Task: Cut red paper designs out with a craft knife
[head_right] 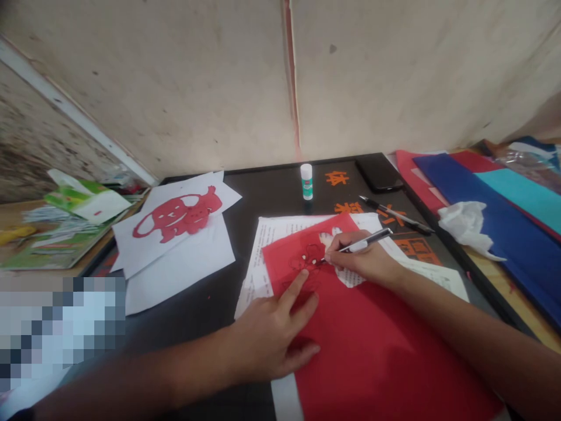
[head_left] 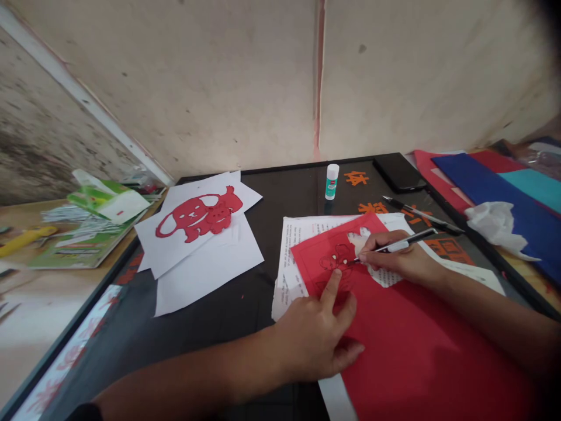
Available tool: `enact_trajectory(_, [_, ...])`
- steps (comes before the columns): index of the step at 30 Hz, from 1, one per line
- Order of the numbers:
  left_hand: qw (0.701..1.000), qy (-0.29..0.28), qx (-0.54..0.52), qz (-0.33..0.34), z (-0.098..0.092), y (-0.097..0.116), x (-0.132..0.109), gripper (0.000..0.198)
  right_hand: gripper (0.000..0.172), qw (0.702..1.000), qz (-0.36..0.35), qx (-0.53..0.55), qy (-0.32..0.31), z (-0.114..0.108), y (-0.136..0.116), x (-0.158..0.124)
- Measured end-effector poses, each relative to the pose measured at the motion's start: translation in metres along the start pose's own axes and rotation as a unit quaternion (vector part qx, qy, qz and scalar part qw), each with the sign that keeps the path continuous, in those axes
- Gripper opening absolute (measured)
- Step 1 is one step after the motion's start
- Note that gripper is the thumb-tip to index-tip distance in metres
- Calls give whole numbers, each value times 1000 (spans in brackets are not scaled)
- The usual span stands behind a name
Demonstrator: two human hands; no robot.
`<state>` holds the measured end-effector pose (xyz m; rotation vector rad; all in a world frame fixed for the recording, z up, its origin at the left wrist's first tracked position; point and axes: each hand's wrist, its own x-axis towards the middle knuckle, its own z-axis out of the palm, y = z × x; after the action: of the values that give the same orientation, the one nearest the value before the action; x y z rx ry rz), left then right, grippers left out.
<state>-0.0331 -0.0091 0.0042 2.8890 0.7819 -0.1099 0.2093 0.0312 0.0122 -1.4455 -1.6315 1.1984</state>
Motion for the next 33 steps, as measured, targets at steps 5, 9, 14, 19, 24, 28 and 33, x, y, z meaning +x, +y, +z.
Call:
enact_trajectory(5, [1000,3,-3,-4,-1,1,0,66,31,998,-43,-40,-24,-6,4,-2])
enact_trajectory(9, [1000,13,-12,-7,-2,1,-1,65,32,995,-61,-69,-35,-7,6,-2])
enact_trajectory(14, [1000,11,-13,-2,-1,0,-1,66,31,991,-78,-96,-41,-11,11,-4])
enact_trajectory(19, [1000,-7,-23,5,-2,-1,1,68,28,991,-84,-97,-35,-16,16,-4])
enact_trajectory(24, [1000,-8,-17,1,-3,0,1,68,24,994,-64,-81,-42,-12,6,-8])
enact_trajectory(28, [1000,3,-4,-5,0,4,0,68,19,996,-2,-81,-31,-2,-13,-14])
enact_trajectory(33, [996,72,56,-4,-8,10,-12,54,17,996,27,-84,11,9,-23,-19])
